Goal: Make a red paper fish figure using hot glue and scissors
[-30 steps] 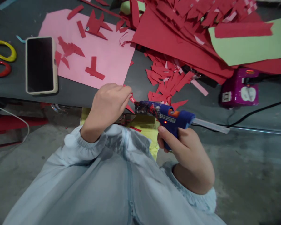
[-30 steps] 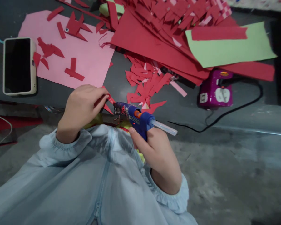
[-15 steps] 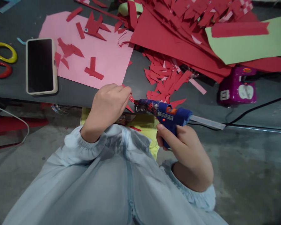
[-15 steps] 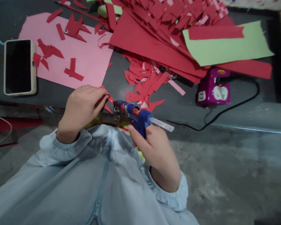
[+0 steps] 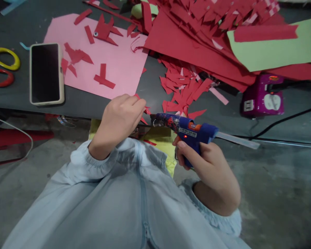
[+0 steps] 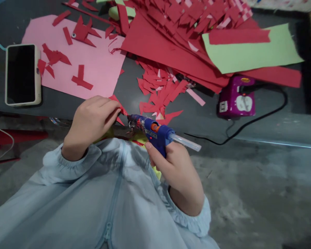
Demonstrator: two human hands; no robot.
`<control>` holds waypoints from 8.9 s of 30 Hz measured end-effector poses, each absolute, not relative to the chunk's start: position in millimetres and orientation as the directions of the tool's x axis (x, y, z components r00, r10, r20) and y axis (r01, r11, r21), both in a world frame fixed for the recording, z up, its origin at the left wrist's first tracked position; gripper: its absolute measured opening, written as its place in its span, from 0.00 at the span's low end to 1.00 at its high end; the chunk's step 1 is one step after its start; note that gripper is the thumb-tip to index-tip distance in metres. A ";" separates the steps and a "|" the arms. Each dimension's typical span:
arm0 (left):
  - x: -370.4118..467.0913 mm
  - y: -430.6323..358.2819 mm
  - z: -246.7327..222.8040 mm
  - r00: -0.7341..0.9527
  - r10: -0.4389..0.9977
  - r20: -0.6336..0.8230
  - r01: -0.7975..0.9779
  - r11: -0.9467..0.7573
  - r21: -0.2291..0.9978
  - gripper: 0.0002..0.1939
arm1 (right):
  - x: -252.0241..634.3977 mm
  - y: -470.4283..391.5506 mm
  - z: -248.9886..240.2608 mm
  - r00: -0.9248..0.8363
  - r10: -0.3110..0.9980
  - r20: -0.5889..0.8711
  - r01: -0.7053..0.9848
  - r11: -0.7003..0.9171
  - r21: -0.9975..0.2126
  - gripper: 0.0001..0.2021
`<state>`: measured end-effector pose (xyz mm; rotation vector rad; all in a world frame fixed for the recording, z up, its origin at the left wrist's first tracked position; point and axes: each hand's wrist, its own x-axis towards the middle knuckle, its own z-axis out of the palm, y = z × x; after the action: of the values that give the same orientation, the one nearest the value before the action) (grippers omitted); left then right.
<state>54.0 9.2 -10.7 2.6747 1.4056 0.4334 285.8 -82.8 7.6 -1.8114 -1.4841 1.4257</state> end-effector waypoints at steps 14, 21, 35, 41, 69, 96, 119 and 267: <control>46.0 1.2 -10.6 0.615 0.764 0.193 0.742 -0.644 0.185 0.15 | 298.4 -91.5 15.5 0.093 0.942 -0.324 0.233 -0.337 -0.912 0.12; 44.6 -0.1 -12.4 0.634 0.750 0.188 0.735 -0.660 0.155 0.15 | 298.5 -92.9 14.2 0.096 0.940 -0.328 0.229 -0.341 -0.912 0.12; 45.7 -0.2 -12.0 0.652 0.739 0.171 0.732 -0.672 0.112 0.15 | 297.2 -91.4 6.1 0.054 0.967 -0.248 0.219 -0.254 -0.942 0.10; 47.0 -0.7 -9.5 0.654 0.739 0.160 0.735 -0.671 0.096 0.15 | 295.6 -90.6 8.3 0.047 0.967 -0.250 0.210 -0.254 -0.944 0.12; 52.0 -10.7 -4.1 0.619 0.785 0.041 0.777 -0.619 0.119 0.20 | 292.1 -92.0 7.9 0.078 0.957 -0.280 0.217 -0.290 -0.932 0.13; 55.3 -11.6 -11.7 0.603 0.792 0.099 0.793 -0.609 0.038 0.19 | 295.7 -95.9 7.8 0.061 0.960 -0.272 0.215 -0.279 -0.936 0.12; 26.6 39.7 2.3 0.665 0.744 0.059 0.688 -0.642 0.338 0.25 | 295.3 -99.7 3.2 0.164 0.963 -0.213 0.122 -0.234 -0.965 0.10; 28.9 -12.0 -22.5 0.611 0.747 0.262 0.701 -0.664 0.260 0.16 | 280.1 -92.7 14.8 0.109 0.966 -0.235 0.245 -0.256 -0.935 0.11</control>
<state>28.9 -12.0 -22.5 2.7002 1.2203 0.5304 280.1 -92.7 14.8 -1.6272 -1.2093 1.1967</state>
